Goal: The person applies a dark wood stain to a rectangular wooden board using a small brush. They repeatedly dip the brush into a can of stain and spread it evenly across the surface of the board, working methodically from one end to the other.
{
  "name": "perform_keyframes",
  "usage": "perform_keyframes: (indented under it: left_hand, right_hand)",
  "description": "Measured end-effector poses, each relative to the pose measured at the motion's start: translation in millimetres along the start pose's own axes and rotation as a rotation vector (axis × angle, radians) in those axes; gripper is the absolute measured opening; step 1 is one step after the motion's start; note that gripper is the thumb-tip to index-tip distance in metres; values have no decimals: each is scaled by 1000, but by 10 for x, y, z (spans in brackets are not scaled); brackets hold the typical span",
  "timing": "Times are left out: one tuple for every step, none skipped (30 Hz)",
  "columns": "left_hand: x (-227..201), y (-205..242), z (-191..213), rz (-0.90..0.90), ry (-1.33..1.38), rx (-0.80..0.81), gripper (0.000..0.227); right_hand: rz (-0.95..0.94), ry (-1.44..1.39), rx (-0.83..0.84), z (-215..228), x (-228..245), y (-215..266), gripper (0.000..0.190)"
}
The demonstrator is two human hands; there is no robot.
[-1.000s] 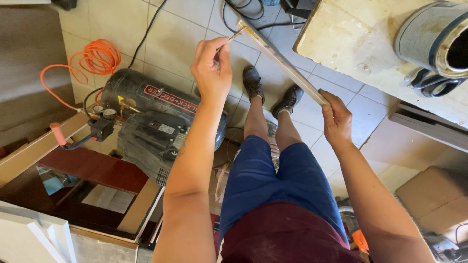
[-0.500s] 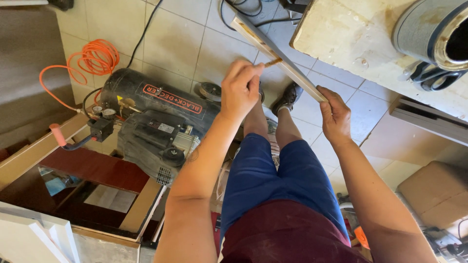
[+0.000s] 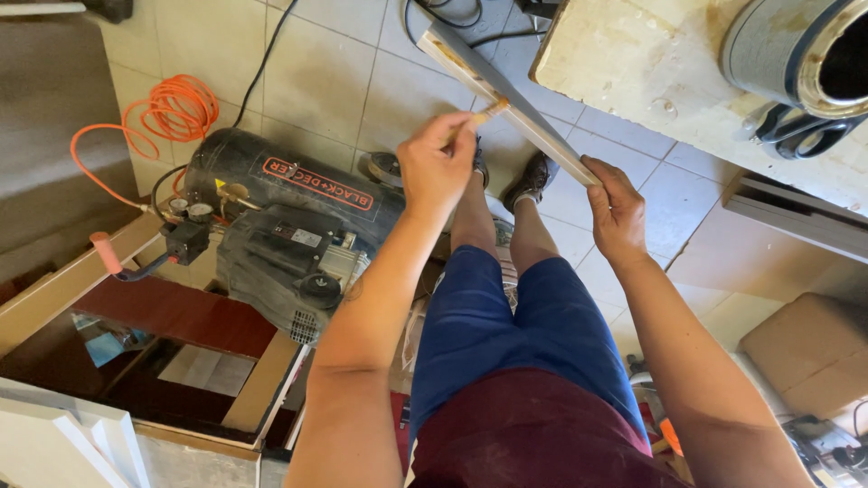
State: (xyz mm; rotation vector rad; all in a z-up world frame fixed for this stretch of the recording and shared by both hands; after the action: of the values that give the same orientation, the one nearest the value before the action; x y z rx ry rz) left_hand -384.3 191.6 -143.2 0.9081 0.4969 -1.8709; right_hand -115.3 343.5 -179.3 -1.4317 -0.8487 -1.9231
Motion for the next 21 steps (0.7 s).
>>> perform_keyframes:
  left_hand:
    - [48, -51, 44, 33, -49, -15, 10]
    - [93, -101, 91, 65, -99, -31, 9]
    - [114, -154, 126, 64, -100, -32, 9]
    - [160, -203, 190, 92, -94, -62, 9]
    - [207, -251, 254, 121, -89, -92, 10]
    - [206, -221, 250, 120, -89, -94, 10]
    - [160, -199, 239, 70, -93, -95, 10]
    - [115, -176, 227, 20, -97, -97, 11]
    - [120, -129, 177, 20, -97, -98, 11]
    - [137, -85, 82, 29, -79, -47, 11]
    - [154, -36, -13, 38, -62, 3, 11]
    - [194, -115, 53, 39, -62, 2, 11]
    - [261, -192, 90, 69, -96, 31, 11]
    - [328, -267, 128, 99, -131, 60, 13]
    - [364, -359, 166, 98, -131, 60, 13]
    - [412, -451, 280, 117, -100, -25, 13]
    - [467, -525, 412, 138, -71, -112, 13]
    - [495, -472, 411, 140, -73, -115, 13]
    - [478, -460, 377, 93, -78, -101, 15]
    - [460, -447, 339, 47, -82, -86, 19]
    - [397, -410, 331, 47, -83, -86, 19]
  right_hand:
    - [1, -1, 2, 1, -4, 2, 44]
    - [2, -2, 3, 2, -5, 4, 44]
    - [3, -3, 3, 0, 0, 3, 44]
    - [6, -4, 1, -1, 9, 2, 43]
    - [9, -6, 0, -3, 17, -2, 43]
    - [11, -7, 0, -7, 18, 5, 43]
    - [8, -10, -2, -8, 15, 8, 43]
    - [5, -13, -3, -10, 11, 12, 43]
    - [6, -13, -3, -9, 6, 16, 43]
    - [1, -7, -2, -10, -6, 21, 43]
    - [-5, 0, 0, -9, -17, 27, 44]
    - [-5, 0, 1, -9, 24, 18, 44]
    - [-24, 15, 27, -30, 49, 17, 47]
    - [-44, 31, 52, -51, 74, 17, 50]
    - [-42, 31, 52, -50, 88, 7, 50]
    - [-38, 38, 50, -49, 107, -2, 51]
    - [-33, 42, 52, -58, 126, -8, 51]
    - [-33, 40, 55, -63, 128, 14, 51]
    - [-35, 39, 56, -65, 121, 13, 50]
    - [-37, 38, 57, -66, 112, 10, 49]
    - [-37, 37, 58, -67, 107, 13, 49]
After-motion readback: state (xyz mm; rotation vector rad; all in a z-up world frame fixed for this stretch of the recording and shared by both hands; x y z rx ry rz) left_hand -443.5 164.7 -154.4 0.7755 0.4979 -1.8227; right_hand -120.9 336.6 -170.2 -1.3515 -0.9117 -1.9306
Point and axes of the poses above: each hand's wrist, its own y-axis away from the middle knuckle, its own z-axis out of the back of the hand, x = y × z, the point moved 9 cm from there along -y, towards the middle knuckle, and after that the axes turned 9 degrees about -y, right-handed, at the moved point
